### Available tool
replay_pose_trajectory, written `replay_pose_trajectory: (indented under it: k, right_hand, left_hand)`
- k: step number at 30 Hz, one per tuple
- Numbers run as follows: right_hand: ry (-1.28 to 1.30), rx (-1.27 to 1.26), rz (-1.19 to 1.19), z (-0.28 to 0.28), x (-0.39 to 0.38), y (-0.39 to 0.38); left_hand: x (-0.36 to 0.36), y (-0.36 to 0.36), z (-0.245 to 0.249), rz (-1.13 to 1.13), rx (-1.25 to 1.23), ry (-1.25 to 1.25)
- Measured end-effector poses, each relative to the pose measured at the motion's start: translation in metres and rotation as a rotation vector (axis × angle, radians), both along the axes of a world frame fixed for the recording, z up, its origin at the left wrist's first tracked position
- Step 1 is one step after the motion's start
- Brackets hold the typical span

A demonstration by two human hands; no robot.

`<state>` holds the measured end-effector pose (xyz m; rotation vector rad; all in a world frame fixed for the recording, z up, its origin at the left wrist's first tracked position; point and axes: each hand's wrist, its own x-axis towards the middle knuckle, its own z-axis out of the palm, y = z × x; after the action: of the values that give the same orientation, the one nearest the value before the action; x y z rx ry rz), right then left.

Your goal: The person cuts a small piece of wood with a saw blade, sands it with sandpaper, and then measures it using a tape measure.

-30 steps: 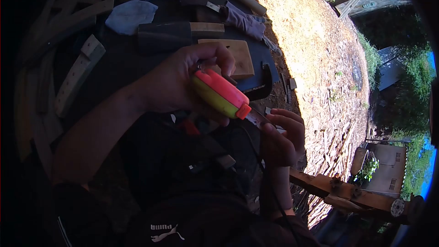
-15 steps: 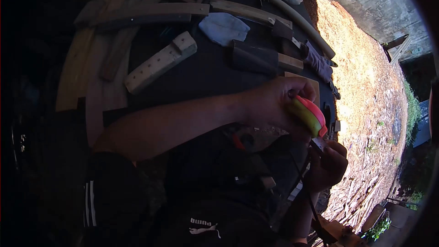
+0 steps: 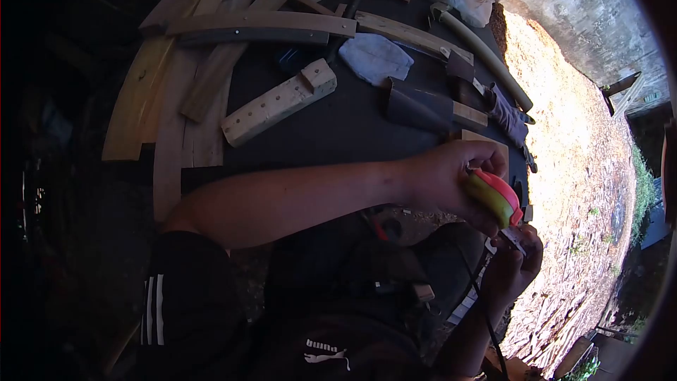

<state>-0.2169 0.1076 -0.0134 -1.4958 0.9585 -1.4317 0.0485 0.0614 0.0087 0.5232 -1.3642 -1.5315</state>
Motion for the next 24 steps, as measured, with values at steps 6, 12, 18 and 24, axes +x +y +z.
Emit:
replay_pose_trajectory:
  k: [6,12,18,24]
  right_hand:
    - [0.046,-0.028,0.042,0.005,-0.009,-0.006]
    - [0.154,-0.044,0.062,0.009,-0.026,-0.005]
    - [0.034,0.109,0.042,0.020,-0.006,0.002]
    - [-0.101,0.127,0.024,0.029,0.006,-0.004]
  left_hand:
    - [0.003,0.004,0.006,0.073,-0.104,-0.223]
    - [-0.007,0.008,-0.003,0.292,-0.693,-0.436]
    - [-0.005,0.016,-0.001,0.116,-0.605,-0.631]
    - [-0.007,0.013,0.005,0.068,-0.505,-0.530]
